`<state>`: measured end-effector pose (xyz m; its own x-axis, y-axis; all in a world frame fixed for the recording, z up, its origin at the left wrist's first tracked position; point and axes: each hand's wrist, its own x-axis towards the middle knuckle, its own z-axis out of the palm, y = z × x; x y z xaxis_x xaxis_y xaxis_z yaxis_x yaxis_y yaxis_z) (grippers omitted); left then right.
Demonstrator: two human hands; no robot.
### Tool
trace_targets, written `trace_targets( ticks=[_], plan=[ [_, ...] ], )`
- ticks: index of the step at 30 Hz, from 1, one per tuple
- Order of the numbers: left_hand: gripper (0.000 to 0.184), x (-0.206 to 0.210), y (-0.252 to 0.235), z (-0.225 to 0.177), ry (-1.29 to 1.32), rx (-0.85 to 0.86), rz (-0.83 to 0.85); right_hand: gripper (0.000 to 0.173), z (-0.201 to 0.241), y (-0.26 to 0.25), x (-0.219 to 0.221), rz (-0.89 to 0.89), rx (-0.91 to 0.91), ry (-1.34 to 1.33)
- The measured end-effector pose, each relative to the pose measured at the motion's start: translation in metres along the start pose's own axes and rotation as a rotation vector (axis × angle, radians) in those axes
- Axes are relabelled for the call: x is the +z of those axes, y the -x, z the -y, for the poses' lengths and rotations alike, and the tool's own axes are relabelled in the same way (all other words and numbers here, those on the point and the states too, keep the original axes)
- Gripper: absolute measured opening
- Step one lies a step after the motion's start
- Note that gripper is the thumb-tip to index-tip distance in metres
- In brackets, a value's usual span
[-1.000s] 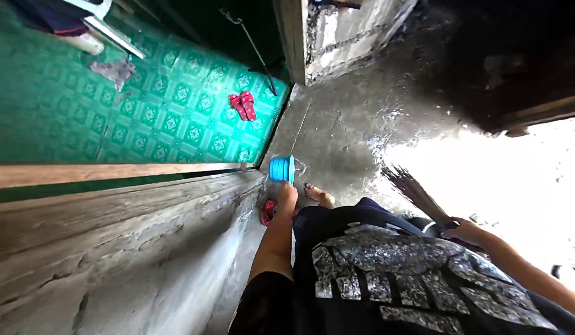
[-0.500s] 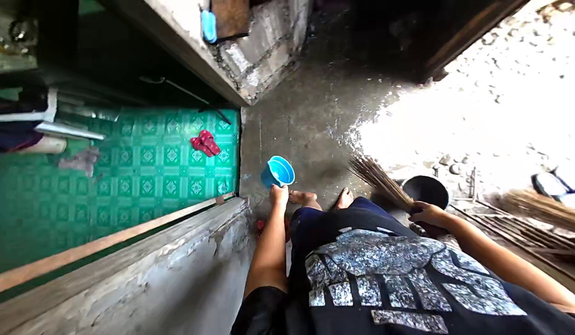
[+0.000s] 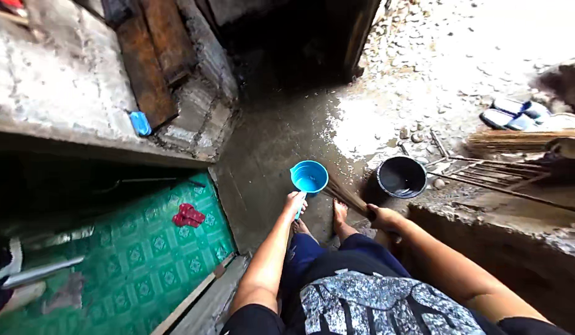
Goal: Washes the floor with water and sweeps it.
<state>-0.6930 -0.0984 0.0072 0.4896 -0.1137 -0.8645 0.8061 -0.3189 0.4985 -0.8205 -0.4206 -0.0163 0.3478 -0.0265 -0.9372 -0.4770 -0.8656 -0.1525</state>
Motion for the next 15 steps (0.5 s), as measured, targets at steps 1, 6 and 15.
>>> trace_targets(
  ticks=[1,6,15],
  plan=[
    [0.033,0.004,-0.01,-0.01,-0.053,0.018,0.037,0.093,0.01,-0.007,0.009,0.008,-0.009,0.004],
    [0.035,0.043,-0.071,-0.042,-0.28,0.041,0.125,0.093,0.045,-0.08,0.069,0.046,-0.176,0.064],
    [0.034,0.181,-0.176,-0.04,-0.488,0.024,0.302,0.068,-0.021,-0.183,0.064,0.184,-0.064,-0.061]
  ],
)
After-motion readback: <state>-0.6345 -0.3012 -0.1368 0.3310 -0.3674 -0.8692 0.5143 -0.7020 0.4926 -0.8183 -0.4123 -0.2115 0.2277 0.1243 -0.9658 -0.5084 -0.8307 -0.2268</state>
